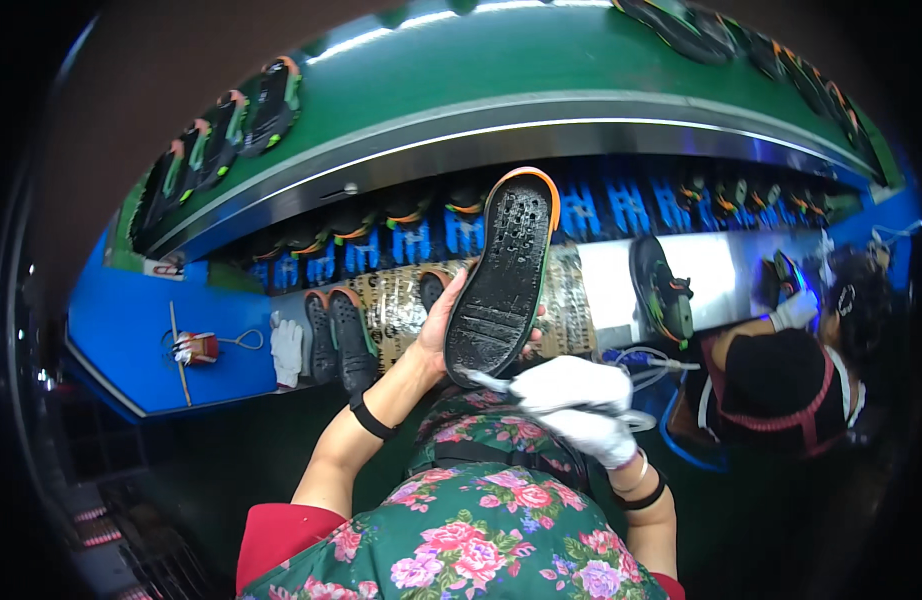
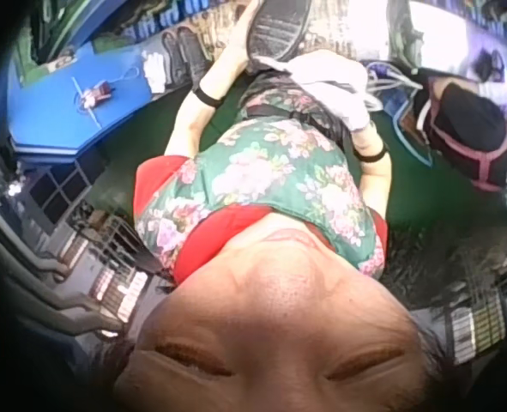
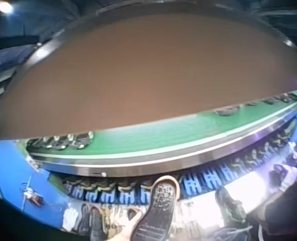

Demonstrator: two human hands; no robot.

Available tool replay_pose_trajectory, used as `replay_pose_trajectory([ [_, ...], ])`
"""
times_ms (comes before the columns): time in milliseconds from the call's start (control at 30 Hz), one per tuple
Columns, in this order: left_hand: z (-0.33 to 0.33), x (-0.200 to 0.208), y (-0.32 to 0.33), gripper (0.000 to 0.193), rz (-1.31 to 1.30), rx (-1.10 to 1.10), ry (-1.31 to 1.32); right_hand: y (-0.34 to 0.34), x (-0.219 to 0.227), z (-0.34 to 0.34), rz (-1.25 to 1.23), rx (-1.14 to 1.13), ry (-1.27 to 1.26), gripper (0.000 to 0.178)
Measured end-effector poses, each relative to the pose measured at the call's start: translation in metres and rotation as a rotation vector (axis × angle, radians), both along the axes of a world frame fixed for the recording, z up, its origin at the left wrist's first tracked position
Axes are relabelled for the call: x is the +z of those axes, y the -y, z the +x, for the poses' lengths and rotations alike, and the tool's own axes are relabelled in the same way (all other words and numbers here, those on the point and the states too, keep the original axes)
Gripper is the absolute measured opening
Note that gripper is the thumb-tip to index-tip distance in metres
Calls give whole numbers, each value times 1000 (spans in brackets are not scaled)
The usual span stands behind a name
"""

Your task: Applying glue or primer to the bottom of shoe soles using a brush on a production line.

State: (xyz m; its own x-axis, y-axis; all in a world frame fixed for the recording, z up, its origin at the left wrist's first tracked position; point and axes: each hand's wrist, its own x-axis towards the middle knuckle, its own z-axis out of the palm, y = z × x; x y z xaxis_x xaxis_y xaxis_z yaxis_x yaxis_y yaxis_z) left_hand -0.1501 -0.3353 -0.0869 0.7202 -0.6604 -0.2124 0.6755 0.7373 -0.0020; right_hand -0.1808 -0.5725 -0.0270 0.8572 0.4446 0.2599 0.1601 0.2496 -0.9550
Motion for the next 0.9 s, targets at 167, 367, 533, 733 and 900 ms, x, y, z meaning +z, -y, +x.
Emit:
replay_pose_trajectory([
  [167,5,38,-34,105,230,130,359,21,-9,3,348,-356,-346,12],
  [367,106,94,-105,110,45,310,704,2,-55,-5,359,-374,-627,19],
  [533,174,97,-141,76,-185,749,-141,-10,-71,-5,357,-358,-664,24],
  [733,214,80,-158,59,265,1065,174,-13,-88,-16,364,-360,-704,25],
  [900,182,92,-121,62,218,1095,248,1,-86,-20,326,-375,-725,24],
])
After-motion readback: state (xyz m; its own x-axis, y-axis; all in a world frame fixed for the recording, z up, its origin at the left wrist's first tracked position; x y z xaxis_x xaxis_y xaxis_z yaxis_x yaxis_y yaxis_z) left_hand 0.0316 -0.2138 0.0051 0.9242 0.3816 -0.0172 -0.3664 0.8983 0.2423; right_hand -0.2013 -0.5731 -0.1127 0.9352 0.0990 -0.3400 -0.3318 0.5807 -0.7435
